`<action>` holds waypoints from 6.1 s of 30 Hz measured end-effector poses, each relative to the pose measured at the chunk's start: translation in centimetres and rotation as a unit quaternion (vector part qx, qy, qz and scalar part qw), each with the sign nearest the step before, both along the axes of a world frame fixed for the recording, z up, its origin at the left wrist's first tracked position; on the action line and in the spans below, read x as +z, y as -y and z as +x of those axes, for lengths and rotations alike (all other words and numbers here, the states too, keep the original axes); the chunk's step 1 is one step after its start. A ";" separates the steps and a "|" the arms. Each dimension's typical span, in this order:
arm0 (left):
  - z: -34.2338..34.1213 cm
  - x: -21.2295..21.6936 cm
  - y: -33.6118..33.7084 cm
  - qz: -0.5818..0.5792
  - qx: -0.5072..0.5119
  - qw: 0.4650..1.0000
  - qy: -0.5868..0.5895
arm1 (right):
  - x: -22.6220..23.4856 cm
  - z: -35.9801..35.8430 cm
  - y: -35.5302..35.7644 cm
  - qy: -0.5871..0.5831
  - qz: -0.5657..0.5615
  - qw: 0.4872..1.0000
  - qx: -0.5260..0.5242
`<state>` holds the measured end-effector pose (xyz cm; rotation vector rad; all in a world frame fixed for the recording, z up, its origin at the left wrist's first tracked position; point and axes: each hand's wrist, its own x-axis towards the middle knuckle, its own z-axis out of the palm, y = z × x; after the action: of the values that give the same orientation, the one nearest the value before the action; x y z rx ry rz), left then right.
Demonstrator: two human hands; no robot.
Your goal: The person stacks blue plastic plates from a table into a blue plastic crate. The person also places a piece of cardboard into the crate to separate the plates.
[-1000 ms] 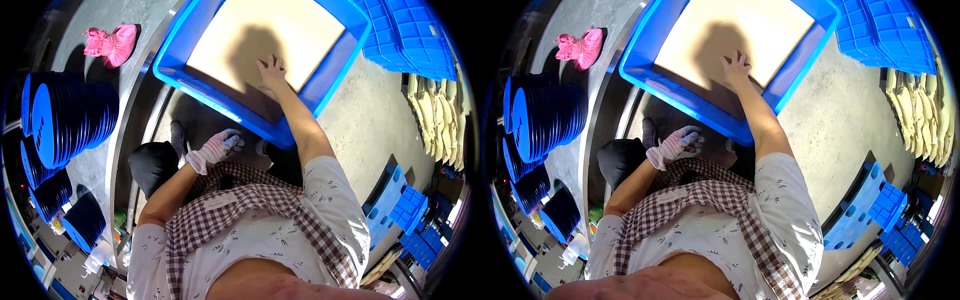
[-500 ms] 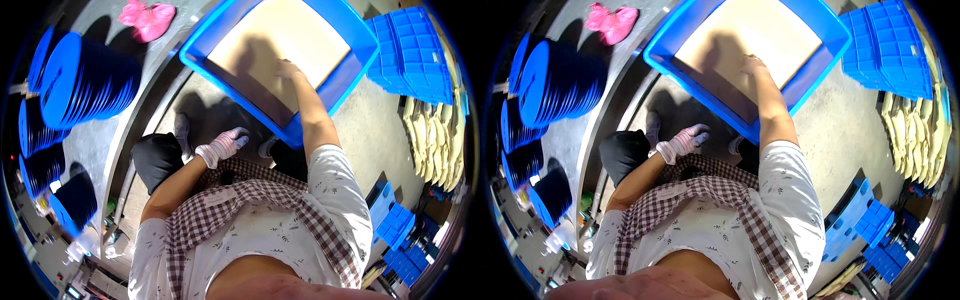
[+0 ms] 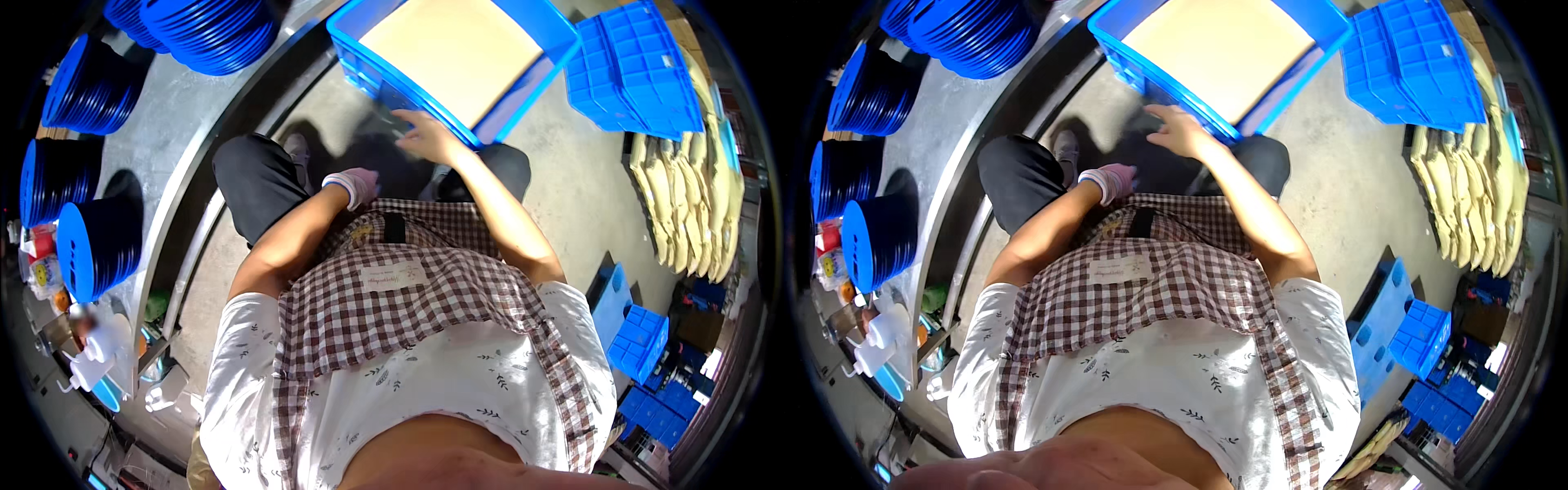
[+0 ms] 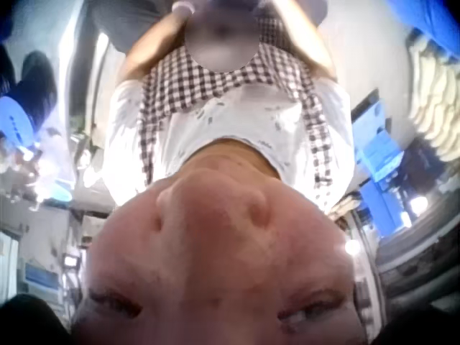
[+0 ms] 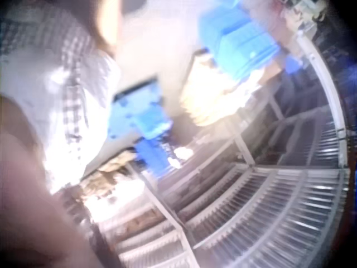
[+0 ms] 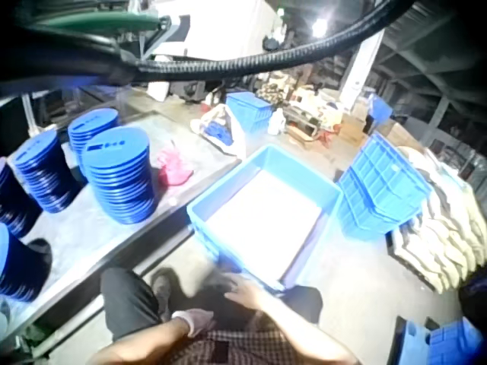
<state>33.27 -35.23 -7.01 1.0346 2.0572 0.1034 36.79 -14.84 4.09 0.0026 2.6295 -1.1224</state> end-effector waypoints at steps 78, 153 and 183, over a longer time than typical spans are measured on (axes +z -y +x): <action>-23.4 29.1 20.7 0.516 0.546 0.621 0.222 | 9.6 -35.8 13.5 0.105 -0.526 0.842 -0.061; -8.5 15.0 -2.9 0.393 0.325 0.858 0.054 | -2.3 -5.0 -13.6 0.184 -0.618 0.707 -0.291; -5.0 14.1 16.1 0.501 0.658 0.388 0.407 | -18.1 -10.3 -14.4 0.153 0.028 0.846 -0.509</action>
<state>28.29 -51.30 7.11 -0.5162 1.0860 2.3285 26.49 -0.45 -14.05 1.5971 2.2978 -1.1353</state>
